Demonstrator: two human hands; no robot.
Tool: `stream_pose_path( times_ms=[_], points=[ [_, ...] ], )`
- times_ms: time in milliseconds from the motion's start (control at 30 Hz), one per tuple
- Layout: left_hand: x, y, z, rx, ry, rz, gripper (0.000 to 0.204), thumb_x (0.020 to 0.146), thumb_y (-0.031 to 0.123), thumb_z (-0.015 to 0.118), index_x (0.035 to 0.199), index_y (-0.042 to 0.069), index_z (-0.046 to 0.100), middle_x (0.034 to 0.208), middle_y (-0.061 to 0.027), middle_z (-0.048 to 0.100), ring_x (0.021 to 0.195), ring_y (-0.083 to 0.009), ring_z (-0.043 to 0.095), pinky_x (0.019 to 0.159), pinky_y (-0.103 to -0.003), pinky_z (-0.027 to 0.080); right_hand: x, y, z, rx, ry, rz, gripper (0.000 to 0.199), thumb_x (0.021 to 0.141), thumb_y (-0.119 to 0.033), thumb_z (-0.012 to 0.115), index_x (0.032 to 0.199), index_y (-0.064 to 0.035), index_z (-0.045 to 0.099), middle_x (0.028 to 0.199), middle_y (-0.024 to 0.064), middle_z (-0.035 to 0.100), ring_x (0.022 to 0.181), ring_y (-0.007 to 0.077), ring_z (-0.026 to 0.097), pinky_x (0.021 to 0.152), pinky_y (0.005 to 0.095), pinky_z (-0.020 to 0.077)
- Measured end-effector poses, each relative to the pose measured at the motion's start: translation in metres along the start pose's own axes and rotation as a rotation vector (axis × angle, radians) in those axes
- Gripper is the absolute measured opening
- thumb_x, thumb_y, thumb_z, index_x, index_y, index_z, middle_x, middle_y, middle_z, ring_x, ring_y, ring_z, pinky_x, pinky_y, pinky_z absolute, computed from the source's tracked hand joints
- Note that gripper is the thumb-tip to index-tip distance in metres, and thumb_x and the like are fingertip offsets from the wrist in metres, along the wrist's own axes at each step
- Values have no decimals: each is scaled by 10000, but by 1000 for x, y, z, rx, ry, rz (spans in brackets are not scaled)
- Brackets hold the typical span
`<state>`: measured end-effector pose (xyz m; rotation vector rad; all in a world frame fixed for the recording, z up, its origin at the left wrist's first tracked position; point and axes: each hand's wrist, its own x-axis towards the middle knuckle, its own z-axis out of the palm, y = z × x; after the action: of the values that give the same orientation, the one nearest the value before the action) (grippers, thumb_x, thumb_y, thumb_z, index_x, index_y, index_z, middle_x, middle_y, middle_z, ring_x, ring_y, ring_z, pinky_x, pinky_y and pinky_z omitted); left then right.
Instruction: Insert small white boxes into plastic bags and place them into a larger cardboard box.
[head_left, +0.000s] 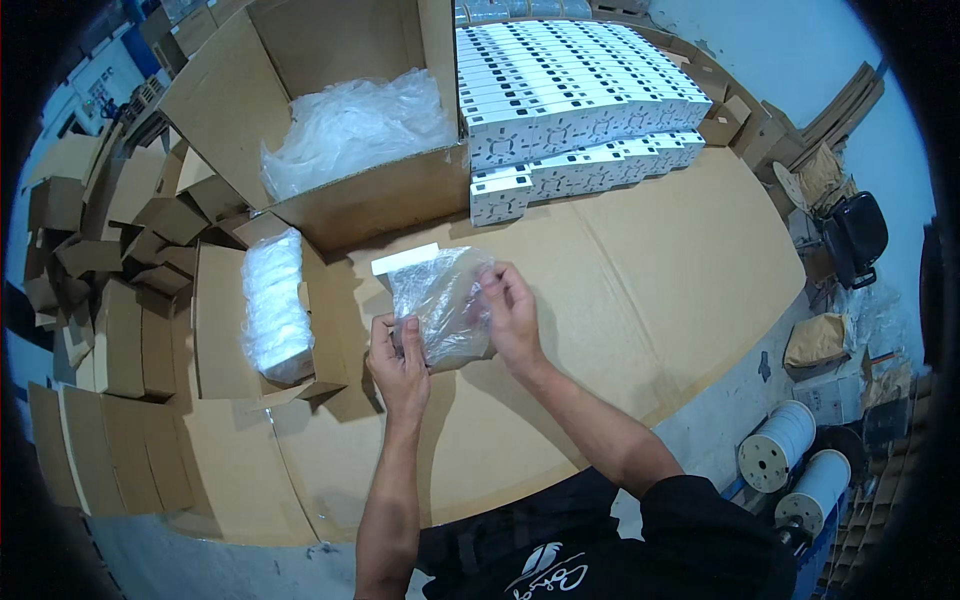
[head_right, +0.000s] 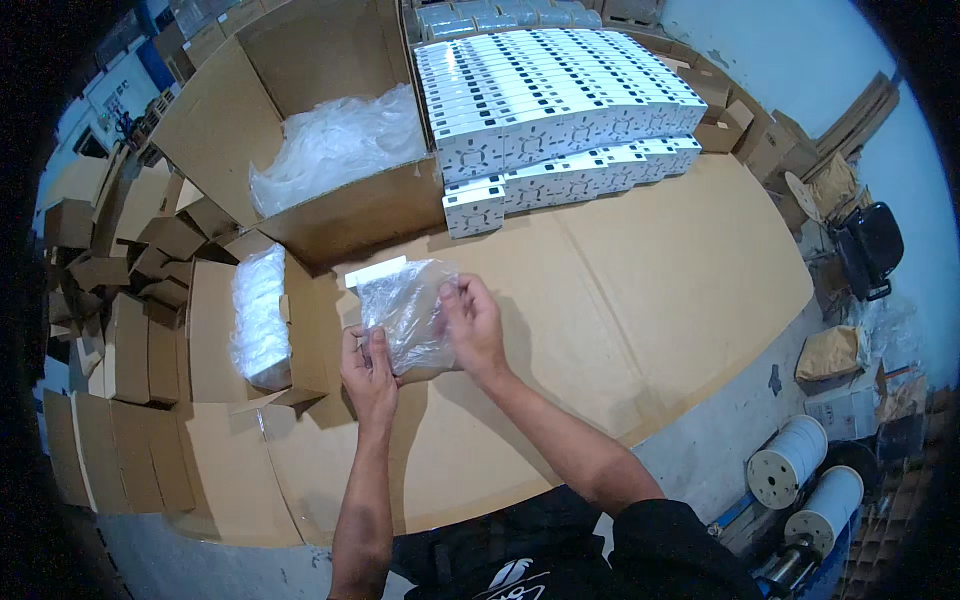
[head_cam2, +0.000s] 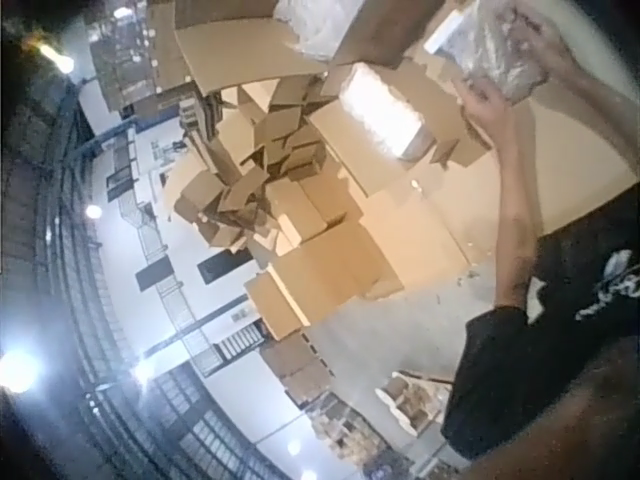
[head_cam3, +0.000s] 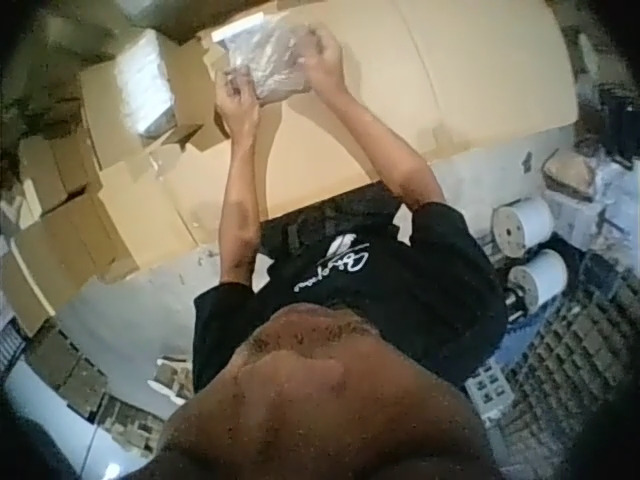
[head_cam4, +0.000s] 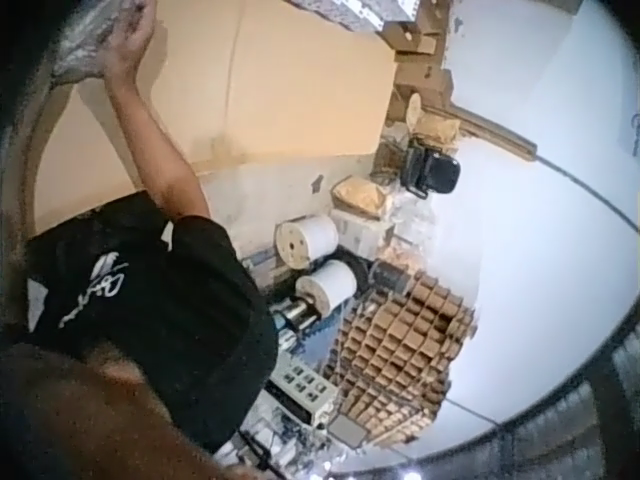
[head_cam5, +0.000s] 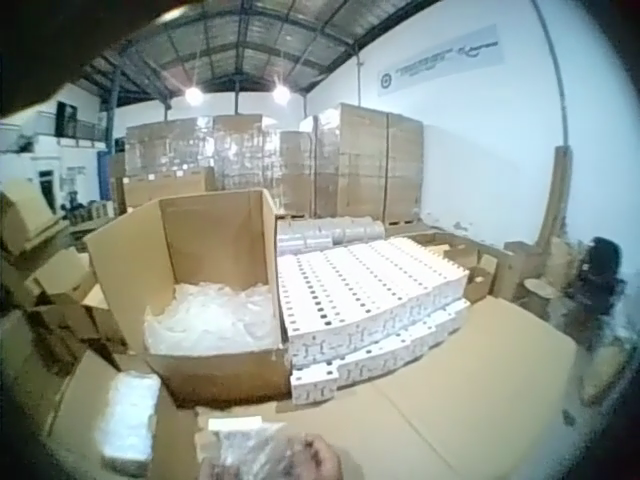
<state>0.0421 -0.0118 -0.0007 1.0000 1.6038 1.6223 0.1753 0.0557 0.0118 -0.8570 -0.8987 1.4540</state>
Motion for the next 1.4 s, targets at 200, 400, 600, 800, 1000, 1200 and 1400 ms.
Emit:
stream_pose_path(
  times_ms=[200, 400, 600, 800, 1000, 1200, 1400],
  points=[
    [1, 1, -4, 32, 64, 117, 252, 1067, 258, 552, 922, 53, 561, 624, 50, 493, 515, -23, 428, 450, -219, 337, -6, 20, 4, -461, 91, -217, 319, 1071, -268, 523, 896, -5, 561, 707, 62, 552, 660, 114, 488, 615, 315, 442],
    [13, -7, -26, -141, 138, 65, 252, 1076, 259, 525, 970, 39, 589, 685, 40, 527, 545, -27, 433, 477, -208, 343, -5, 16, 4, -493, 76, -252, 309, 1088, -242, 490, 881, -25, 567, 736, -15, 497, 687, 59, 430, 607, 255, 396],
    [17, -2, -24, -258, 37, -67, 240, 1064, 245, 557, 994, 26, 628, 761, 41, 562, 669, -35, 486, 604, -201, 392, -10, 14, 6, -508, -3, -276, 288, 1060, -224, 534, 882, 0, 570, 649, 118, 515, 585, 152, 468, 565, 350, 422],
    [26, -9, -30, -166, 234, 155, 239, 1079, 229, 528, 1007, 23, 625, 897, 19, 588, 800, -44, 507, 663, -220, 426, -15, 13, 9, -582, -120, -309, 254, 1049, -200, 548, 890, -8, 597, 649, 124, 552, 570, 166, 523, 565, 339, 445],
    [13, 6, -40, -336, -86, -71, 275, 956, 206, 719, 1140, 32, 612, 1014, -34, 665, 919, -132, 643, 810, -284, 535, -12, 13, 5, -583, -113, -289, 262, 1051, -212, 545, 891, -12, 597, 660, 129, 569, 570, 171, 555, 561, 334, 450],
    [10, 5, -35, -80, -271, -179, 405, 824, 135, 851, 1154, 21, 646, 1034, -72, 718, 955, -154, 681, 856, -306, 547, 5, 12, -7, -412, -125, -169, 210, 1052, -170, 530, 940, -18, 623, 718, 70, 621, 600, 146, 559, 578, 285, 457],
    [7, 4, -33, 22, -268, -142, 351, 831, 134, 840, 1114, 21, 665, 986, -68, 724, 912, -150, 682, 825, -306, 551, 21, -49, -5, -851, -244, -741, 318, 817, -81, 749, 1117, -64, 646, 1114, 94, 647, 1020, 241, 600, 814, 357, 498]
  ],
)
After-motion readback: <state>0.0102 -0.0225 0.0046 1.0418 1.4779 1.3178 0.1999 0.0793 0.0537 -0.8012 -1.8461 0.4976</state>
